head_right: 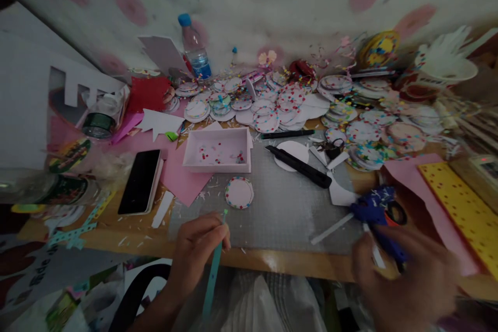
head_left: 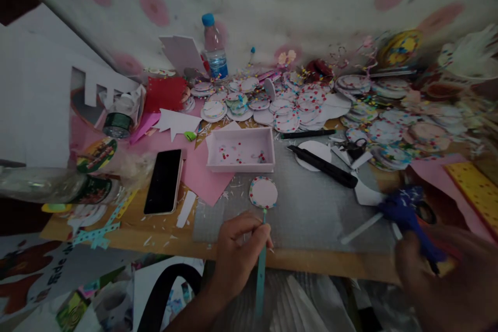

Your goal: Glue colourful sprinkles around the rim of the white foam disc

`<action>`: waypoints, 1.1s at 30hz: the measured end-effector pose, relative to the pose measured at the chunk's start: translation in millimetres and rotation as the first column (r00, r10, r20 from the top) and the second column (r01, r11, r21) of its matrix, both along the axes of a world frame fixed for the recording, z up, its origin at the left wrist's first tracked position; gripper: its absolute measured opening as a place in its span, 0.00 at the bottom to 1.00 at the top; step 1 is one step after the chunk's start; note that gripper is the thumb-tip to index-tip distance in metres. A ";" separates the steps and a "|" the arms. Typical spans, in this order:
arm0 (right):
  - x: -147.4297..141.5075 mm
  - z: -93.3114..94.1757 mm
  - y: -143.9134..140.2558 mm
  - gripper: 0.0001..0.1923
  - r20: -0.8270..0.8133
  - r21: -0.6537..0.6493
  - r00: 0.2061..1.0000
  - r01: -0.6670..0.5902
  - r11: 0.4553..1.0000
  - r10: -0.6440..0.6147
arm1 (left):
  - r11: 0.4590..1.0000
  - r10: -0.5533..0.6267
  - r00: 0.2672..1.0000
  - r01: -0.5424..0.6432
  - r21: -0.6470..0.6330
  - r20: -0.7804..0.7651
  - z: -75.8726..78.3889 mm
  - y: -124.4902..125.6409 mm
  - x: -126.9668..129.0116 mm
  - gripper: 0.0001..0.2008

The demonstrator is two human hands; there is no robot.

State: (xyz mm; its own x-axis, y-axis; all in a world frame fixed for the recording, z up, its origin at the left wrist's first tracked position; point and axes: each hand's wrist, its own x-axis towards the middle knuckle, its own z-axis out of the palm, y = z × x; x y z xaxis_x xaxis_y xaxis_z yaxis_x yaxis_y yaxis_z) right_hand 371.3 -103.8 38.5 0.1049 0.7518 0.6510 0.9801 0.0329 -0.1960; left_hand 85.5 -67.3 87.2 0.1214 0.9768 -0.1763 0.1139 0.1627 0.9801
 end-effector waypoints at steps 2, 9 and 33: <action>-33.4 5.8 -1.7 0.08 -0.001 0.007 0.951 -0.309 0.951 0.309 | 0.998 -0.001 1.000 0.002 -0.064 0.010 -3.3 -2.3 9.3 0.18; -121.1 8.9 12.3 0.10 -0.212 -0.028 0.584 -0.805 0.593 0.783 | 0.999 0.020 0.978 -0.027 -0.031 -0.206 -23.7 -7.6 33.6 0.16; -119.9 -49.9 37.3 0.12 -0.770 0.123 0.447 -0.596 0.793 0.455 | 0.959 0.106 0.951 -0.021 0.284 -0.290 -88.0 47.5 -18.7 0.08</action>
